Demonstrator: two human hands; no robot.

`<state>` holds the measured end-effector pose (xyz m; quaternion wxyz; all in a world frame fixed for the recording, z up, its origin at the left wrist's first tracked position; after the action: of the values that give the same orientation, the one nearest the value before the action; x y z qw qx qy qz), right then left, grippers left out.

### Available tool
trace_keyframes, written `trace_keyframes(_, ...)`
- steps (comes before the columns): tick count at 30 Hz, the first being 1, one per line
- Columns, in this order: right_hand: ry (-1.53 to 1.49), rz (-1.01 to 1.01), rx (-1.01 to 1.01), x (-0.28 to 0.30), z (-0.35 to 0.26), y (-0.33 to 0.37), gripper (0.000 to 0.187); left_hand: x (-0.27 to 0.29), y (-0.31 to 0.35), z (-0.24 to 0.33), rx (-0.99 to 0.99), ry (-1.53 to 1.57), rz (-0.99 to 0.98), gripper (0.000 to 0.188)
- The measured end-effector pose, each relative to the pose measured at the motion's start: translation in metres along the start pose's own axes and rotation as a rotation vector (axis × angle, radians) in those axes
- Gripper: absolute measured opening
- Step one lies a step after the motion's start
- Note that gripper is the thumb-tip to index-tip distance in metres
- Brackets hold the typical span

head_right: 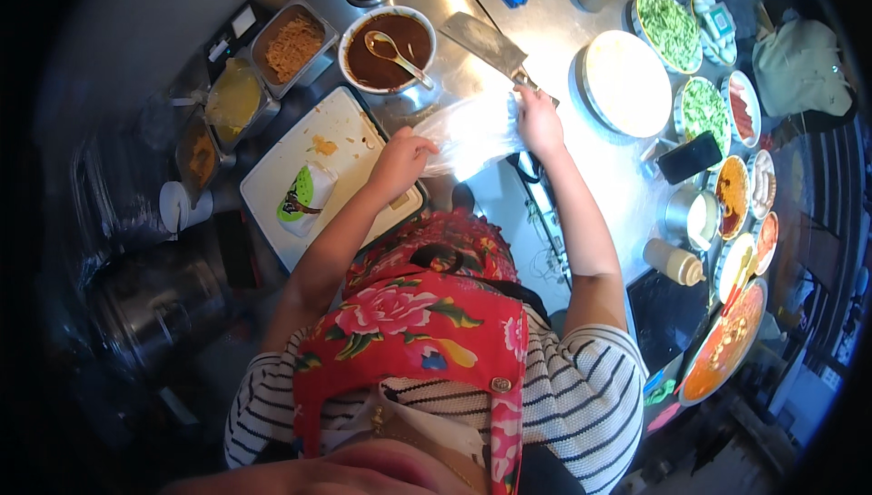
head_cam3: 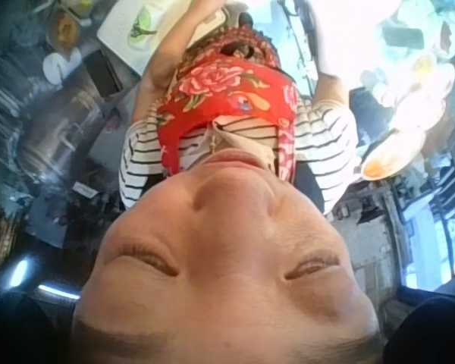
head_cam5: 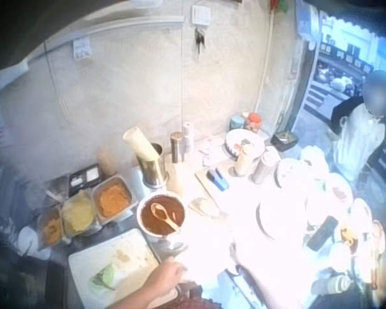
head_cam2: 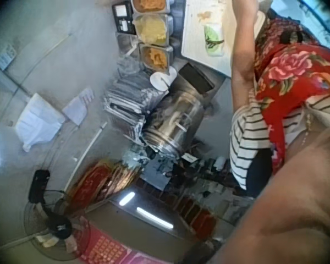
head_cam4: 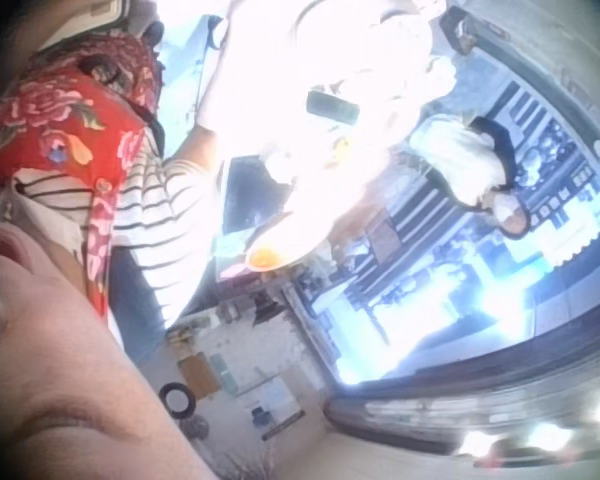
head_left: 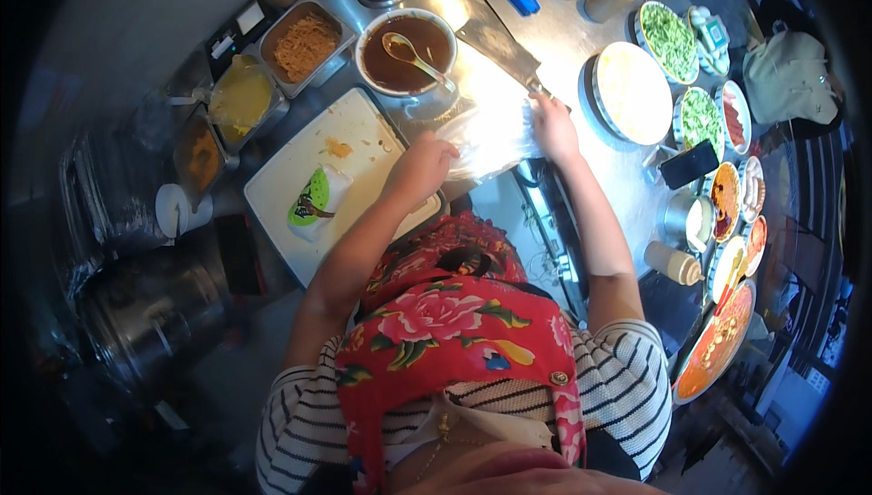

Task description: The person retrieves a fried chicken piece from a large pot of red sauce, places it on a tray, and layers shredded vegetables, sauces, and fried noodles on top. The person then folds the paper into a wrap, cuts it in half with a cleaver, and places the halves into a plastic bag for serving.

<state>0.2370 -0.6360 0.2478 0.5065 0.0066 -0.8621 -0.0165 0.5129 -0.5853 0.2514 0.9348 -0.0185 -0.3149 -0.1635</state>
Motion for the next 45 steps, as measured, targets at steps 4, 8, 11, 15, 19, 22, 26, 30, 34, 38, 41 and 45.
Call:
trace_keyframes(4,-1.135,-0.585,-0.371,0.018,0.024,0.015,0.027,-0.007,-0.011,-0.003,0.155,-0.219,0.016,0.025)
trace_keyframes(8,-0.040,-0.278,0.024,0.030,0.018,0.002,0.023,-0.018,-0.017,0.008,0.274,-0.353,-0.088,0.048)
trace_keyframes(11,0.181,0.091,0.307,0.027,-0.016,0.000,0.031,-0.022,-0.020,0.018,0.348,-0.414,-0.118,0.060)
trace_keyframes(15,0.317,-0.132,0.367,0.010,-0.048,0.021,0.035,-0.021,-0.021,0.023,0.405,-0.466,-0.149,0.063)
trace_keyframes(19,0.319,-0.440,0.134,0.004,-0.051,0.021,0.041,-0.013,-0.020,0.035,0.345,-0.478,-0.254,0.069)
trace_keyframes(22,0.523,-0.582,0.227,0.009,-0.066,0.019,0.031,0.012,0.004,0.049,0.274,-0.417,-0.284,0.070)
trace_keyframes(26,0.058,-0.332,0.446,0.019,-0.134,0.041,0.034,0.074,0.097,0.052,0.186,-0.405,0.020,0.069)
trace_keyframes(30,-0.365,-0.468,0.856,-0.038,-0.236,0.066,0.053,0.135,0.174,-0.001,0.306,-0.654,0.410,0.084)
trace_keyframes(34,0.037,-0.261,1.125,-0.129,-0.305,0.068,0.059,0.133,0.188,-0.067,0.452,-0.527,0.358,0.094)
trace_keyframes(38,0.225,-0.451,0.987,-0.180,-0.323,0.063,0.058,0.127,0.181,-0.098,0.443,-0.380,0.352,0.090)
trace_keyframes(41,0.108,-0.497,0.930,-0.177,-0.325,0.064,0.056,0.132,0.175,-0.097,0.395,-0.433,0.333,0.080)
trace_keyframes(45,0.033,-0.471,0.833,-0.134,-0.311,0.076,0.051,0.131,0.160,-0.063,0.242,-0.429,0.329,0.072)
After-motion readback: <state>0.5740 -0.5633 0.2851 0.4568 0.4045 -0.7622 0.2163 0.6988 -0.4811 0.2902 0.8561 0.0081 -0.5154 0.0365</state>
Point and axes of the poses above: each hand's wrist, its own y-axis away from the middle knuckle, its own x-axis out of the back of the hand, z = x × y, the point moved 3 cm from there along -y, towards the middle knuckle, and after that the axes turned 3 degrees about -x, right-handed, at the moved point
